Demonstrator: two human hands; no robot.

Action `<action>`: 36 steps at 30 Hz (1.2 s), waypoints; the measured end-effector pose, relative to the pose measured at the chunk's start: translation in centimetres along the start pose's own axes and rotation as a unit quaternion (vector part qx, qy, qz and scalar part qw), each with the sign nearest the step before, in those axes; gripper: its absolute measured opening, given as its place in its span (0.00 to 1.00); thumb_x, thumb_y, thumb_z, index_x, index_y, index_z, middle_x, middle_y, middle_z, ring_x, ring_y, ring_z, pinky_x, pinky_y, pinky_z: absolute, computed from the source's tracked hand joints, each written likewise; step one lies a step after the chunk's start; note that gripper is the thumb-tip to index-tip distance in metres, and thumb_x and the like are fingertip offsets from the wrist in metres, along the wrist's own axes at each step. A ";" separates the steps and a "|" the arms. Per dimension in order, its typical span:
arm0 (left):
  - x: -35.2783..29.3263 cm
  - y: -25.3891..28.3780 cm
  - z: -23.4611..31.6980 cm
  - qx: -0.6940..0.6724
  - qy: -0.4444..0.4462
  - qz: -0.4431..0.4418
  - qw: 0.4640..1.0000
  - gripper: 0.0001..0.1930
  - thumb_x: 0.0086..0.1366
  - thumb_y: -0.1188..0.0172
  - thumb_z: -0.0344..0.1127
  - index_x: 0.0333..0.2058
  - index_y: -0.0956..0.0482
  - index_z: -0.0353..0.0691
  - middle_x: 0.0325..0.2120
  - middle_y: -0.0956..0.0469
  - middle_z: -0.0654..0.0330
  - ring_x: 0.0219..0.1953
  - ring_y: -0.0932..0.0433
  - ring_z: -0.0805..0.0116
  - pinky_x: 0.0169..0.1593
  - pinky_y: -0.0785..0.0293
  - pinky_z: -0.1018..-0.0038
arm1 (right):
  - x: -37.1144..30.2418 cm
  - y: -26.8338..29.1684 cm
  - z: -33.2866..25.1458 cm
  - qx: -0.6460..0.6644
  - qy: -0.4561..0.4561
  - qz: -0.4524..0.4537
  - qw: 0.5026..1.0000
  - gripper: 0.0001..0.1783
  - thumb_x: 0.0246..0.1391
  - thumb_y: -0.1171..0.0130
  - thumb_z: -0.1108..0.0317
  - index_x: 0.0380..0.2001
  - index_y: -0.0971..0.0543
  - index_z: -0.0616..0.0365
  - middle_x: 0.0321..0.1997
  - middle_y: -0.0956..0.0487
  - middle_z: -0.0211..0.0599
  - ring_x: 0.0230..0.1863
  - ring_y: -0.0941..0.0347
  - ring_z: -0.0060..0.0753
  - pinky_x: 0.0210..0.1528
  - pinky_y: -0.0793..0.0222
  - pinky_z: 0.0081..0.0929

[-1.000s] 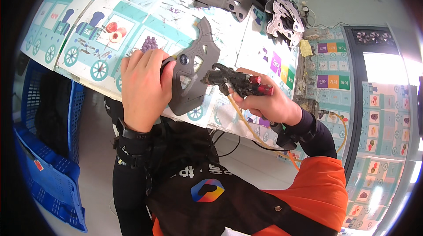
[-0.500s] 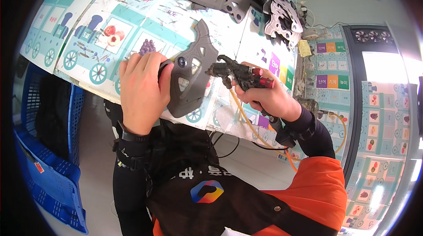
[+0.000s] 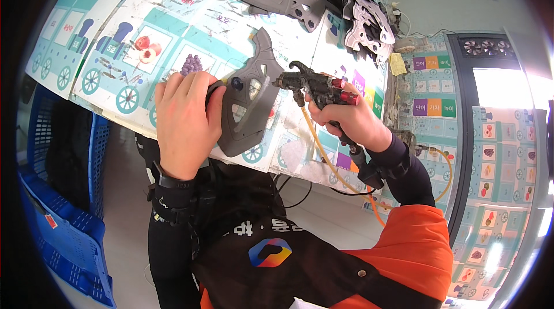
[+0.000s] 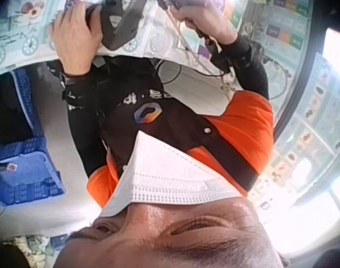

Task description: The person picks up a shoe component, aligns it with another piece on the table, and uses a handheld pneumatic tool to fasten them together. They repeat this process for several components, placing the finished pieces aside on the workspace.

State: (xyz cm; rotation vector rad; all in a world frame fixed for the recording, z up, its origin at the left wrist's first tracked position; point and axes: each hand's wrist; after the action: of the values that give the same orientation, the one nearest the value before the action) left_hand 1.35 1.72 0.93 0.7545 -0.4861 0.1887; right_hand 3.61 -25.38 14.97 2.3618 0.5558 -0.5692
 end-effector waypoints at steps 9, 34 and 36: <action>-0.1 0.0 -0.2 -0.009 0.004 -0.005 1.000 0.07 0.68 0.31 0.30 0.40 0.21 0.42 0.34 0.18 0.61 0.38 0.24 0.54 0.45 0.35 0.60 | 0.8 0.9 0.4 -0.049 0.029 0.004 0.998 0.08 0.52 0.31 0.82 0.24 0.21 0.62 0.47 0.22 0.36 0.39 0.24 0.27 0.38 0.28 0.24; 0.0 0.2 -0.1 -0.021 0.004 0.002 1.000 0.07 0.67 0.31 0.29 0.40 0.20 0.40 0.35 0.18 0.59 0.39 0.24 0.53 0.46 0.36 0.60 | 2.4 0.5 -1.0 0.001 0.019 -0.014 1.000 0.05 0.51 0.35 0.81 0.25 0.21 0.63 0.47 0.21 0.33 0.36 0.25 0.19 0.34 0.29 0.20; -0.1 0.2 0.0 -0.023 0.004 0.003 1.000 0.07 0.67 0.31 0.28 0.40 0.20 0.40 0.35 0.18 0.59 0.39 0.24 0.53 0.46 0.36 0.60 | 2.3 0.5 -0.8 -0.020 0.027 -0.020 0.999 0.07 0.48 0.32 0.82 0.25 0.21 0.61 0.47 0.21 0.35 0.37 0.23 0.24 0.36 0.27 0.23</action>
State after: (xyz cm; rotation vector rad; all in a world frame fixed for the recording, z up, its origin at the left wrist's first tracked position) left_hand 1.24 1.85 0.99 0.7075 -0.4835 0.1860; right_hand 5.98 -24.62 14.57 2.3379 0.6329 -0.5090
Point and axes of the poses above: each hand's wrist, its own x-axis towards the middle knuckle, its own y-axis out of the back of the hand, z = x × y
